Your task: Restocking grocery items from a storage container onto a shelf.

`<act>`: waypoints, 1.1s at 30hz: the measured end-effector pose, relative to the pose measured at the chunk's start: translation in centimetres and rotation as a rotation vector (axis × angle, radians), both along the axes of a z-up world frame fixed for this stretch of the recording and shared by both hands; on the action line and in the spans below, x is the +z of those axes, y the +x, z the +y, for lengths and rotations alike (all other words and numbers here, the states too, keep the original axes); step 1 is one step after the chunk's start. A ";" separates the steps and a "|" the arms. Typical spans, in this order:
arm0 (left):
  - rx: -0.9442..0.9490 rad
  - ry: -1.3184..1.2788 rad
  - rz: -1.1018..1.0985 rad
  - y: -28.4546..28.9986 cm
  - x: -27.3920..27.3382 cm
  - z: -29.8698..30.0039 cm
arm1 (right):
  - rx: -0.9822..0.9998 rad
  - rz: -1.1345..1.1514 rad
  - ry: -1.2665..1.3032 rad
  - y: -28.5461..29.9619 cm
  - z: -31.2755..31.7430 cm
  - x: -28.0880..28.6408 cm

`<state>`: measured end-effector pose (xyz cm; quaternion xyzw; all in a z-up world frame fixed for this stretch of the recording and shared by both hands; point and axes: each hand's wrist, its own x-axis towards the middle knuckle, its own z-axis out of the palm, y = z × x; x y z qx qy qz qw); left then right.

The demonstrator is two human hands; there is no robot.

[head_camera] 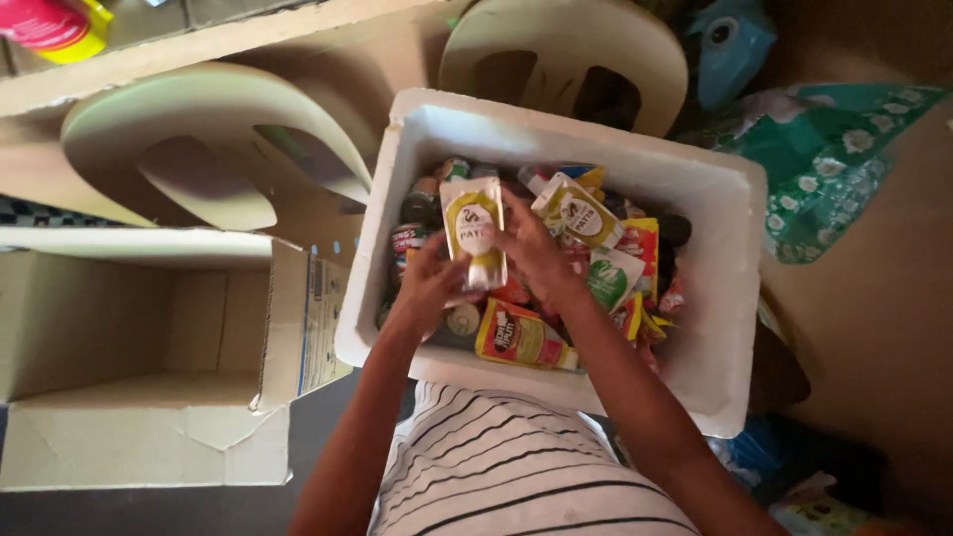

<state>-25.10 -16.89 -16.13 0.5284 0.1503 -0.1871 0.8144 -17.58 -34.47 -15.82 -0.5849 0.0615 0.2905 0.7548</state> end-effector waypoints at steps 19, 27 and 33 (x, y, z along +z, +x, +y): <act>0.085 0.726 -0.161 -0.8 -6.4 -2.1 | 0.090 -0.780 -0.712 -5.9 1.0 -6.8; 0.269 0.702 -0.199 -1.5 -8.9 -2.6 | 0.124 -0.934 -0.706 -5.7 0.6 -7.5; 0.360 0.403 -0.146 -1.4 -11.2 -3.2 | 0.147 -0.840 -0.791 -6.2 0.1 -8.2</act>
